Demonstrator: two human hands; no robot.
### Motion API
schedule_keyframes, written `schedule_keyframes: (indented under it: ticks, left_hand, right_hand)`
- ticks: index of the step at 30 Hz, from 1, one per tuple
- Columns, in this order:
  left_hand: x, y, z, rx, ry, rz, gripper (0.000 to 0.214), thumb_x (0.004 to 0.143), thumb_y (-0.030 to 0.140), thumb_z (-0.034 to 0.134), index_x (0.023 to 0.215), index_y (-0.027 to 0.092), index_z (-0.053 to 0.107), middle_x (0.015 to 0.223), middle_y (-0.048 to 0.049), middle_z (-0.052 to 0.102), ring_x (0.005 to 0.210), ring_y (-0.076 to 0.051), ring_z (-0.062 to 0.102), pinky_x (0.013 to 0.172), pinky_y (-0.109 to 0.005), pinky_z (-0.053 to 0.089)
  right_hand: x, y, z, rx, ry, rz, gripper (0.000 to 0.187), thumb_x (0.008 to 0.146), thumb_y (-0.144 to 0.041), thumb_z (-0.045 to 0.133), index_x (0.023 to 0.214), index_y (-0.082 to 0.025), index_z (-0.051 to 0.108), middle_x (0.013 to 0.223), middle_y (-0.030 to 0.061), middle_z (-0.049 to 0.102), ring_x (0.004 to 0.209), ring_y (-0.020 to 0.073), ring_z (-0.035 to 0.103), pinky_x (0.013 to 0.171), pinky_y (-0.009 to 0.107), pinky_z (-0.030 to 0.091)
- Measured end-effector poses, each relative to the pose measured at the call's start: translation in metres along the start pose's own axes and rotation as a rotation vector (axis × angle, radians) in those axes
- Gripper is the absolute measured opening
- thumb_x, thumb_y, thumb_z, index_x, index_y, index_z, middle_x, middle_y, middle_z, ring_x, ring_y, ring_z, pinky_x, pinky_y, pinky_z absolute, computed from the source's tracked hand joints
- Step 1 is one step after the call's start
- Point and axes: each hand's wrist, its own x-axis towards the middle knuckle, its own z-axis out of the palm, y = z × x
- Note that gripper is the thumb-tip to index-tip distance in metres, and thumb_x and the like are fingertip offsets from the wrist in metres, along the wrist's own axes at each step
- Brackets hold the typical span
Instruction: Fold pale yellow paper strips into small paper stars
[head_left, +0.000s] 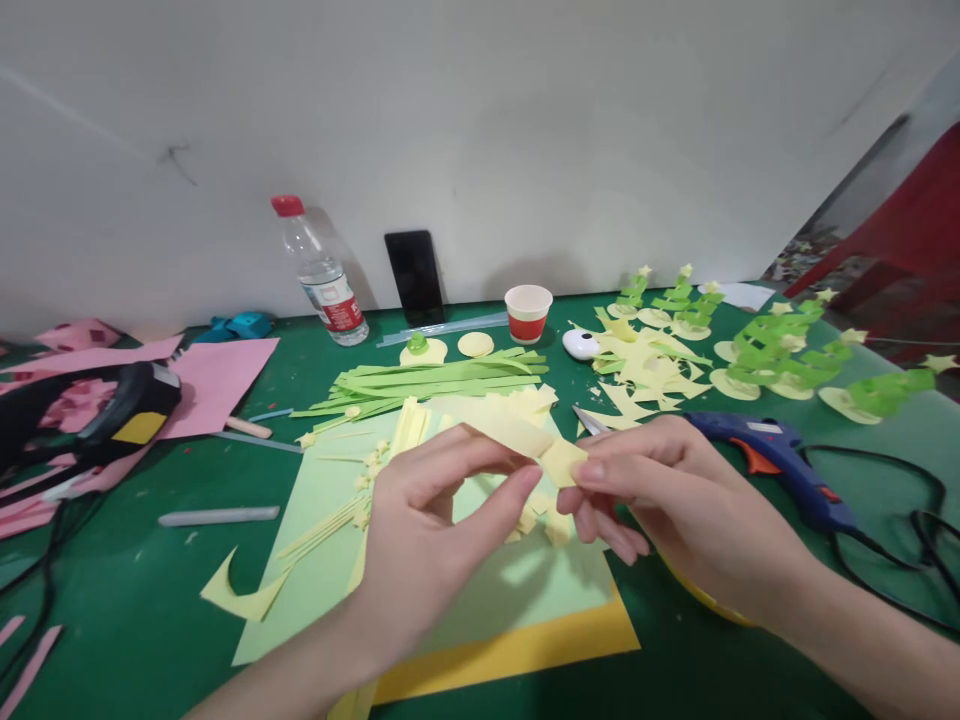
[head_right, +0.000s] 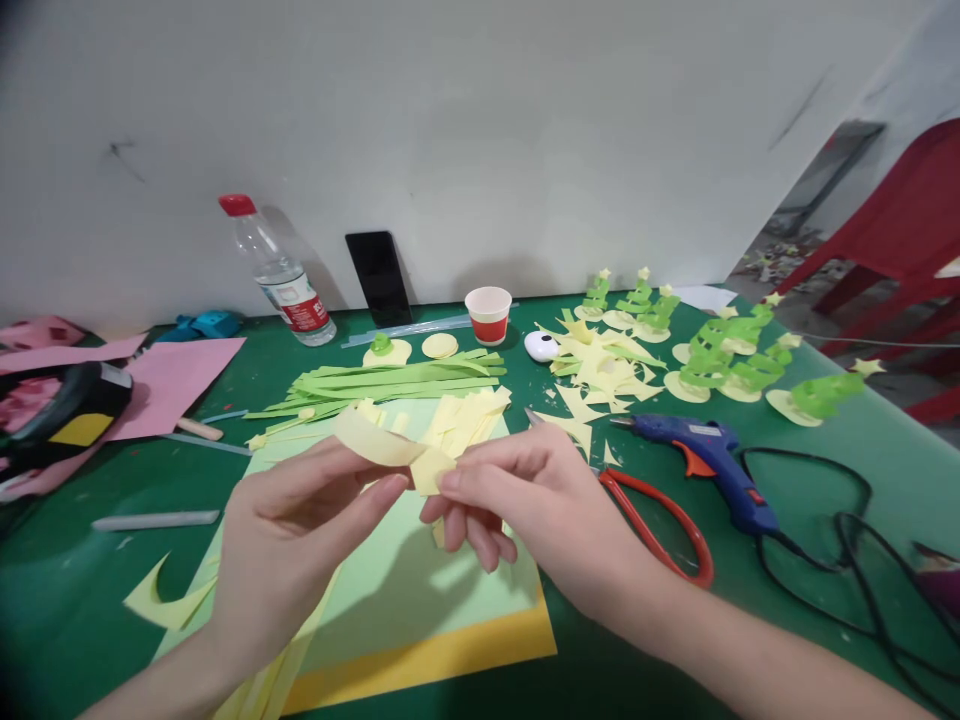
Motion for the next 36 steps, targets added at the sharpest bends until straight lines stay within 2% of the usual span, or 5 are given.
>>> schedule_keyframes:
  ticks: [3, 13, 16, 26, 36]
  left_hand:
    - [-0.002, -0.001, 0.0, 0.138, 0.029, 0.197, 0.023, 0.073, 0.005, 0.065, 0.077, 0.025, 0.075, 0.077, 0.0013, 0.076, 0.069, -0.015, 0.067, 0.064, -0.025, 0.054]
    - [0.001, -0.008, -0.006, 0.058, -0.119, 0.38, 0.026, 0.078, 0.006, 0.067, 0.087, 0.028, 0.077, 0.079, -0.0013, 0.073, 0.071, -0.014, 0.066, 0.064, -0.023, 0.055]
    - [0.002, -0.004, -0.004, 0.047, -0.04, 0.275, 0.031, 0.073, 0.0, 0.069, 0.081, 0.028, 0.078, 0.07, 0.0017, 0.071, 0.062, -0.012, 0.064, 0.057, -0.02, 0.052]
    - [0.009, 0.009, 0.0, -0.185, -0.007, -0.257, 0.02, 0.063, 0.004, 0.075, 0.063, 0.024, 0.075, 0.065, 0.005, 0.074, 0.062, -0.011, 0.068, 0.054, -0.013, 0.055]
    - [0.005, 0.005, -0.002, -0.403, -0.163, -0.46, 0.015, 0.071, 0.013, 0.075, 0.069, 0.028, 0.077, 0.069, 0.0063, 0.074, 0.063, -0.007, 0.066, 0.057, -0.011, 0.052]
  right_hand:
    - [-0.001, 0.0, 0.0, 0.055, -0.022, 0.036, 0.018, 0.067, -0.02, 0.068, 0.051, -0.013, 0.069, 0.044, 0.0006, 0.057, 0.036, 0.0053, 0.043, 0.039, 0.019, 0.032]
    - [0.0, 0.004, -0.003, 0.334, -0.256, 0.317, 0.022, 0.069, -0.025, 0.055, 0.05, -0.014, 0.057, 0.04, -0.0044, 0.045, 0.029, 0.004, 0.035, 0.03, 0.016, 0.024]
    - [0.005, 0.002, -0.006, 0.272, -0.291, 0.331, 0.026, 0.075, -0.028, 0.05, 0.056, -0.013, 0.06, 0.043, -0.0033, 0.047, 0.029, 0.0041, 0.036, 0.028, 0.015, 0.022]
    - [-0.007, -0.007, -0.004, -0.619, -0.052, -0.318, 0.021, 0.084, -0.023, 0.049, 0.065, -0.018, 0.055, 0.052, -0.0049, 0.045, 0.044, 0.0062, 0.039, 0.04, 0.017, 0.032]
    - [-0.001, -0.002, -0.005, -0.587, -0.058, -0.434, 0.03, 0.084, -0.016, 0.045, 0.054, -0.018, 0.044, 0.049, -0.004, 0.042, 0.043, 0.0067, 0.037, 0.041, 0.019, 0.03]
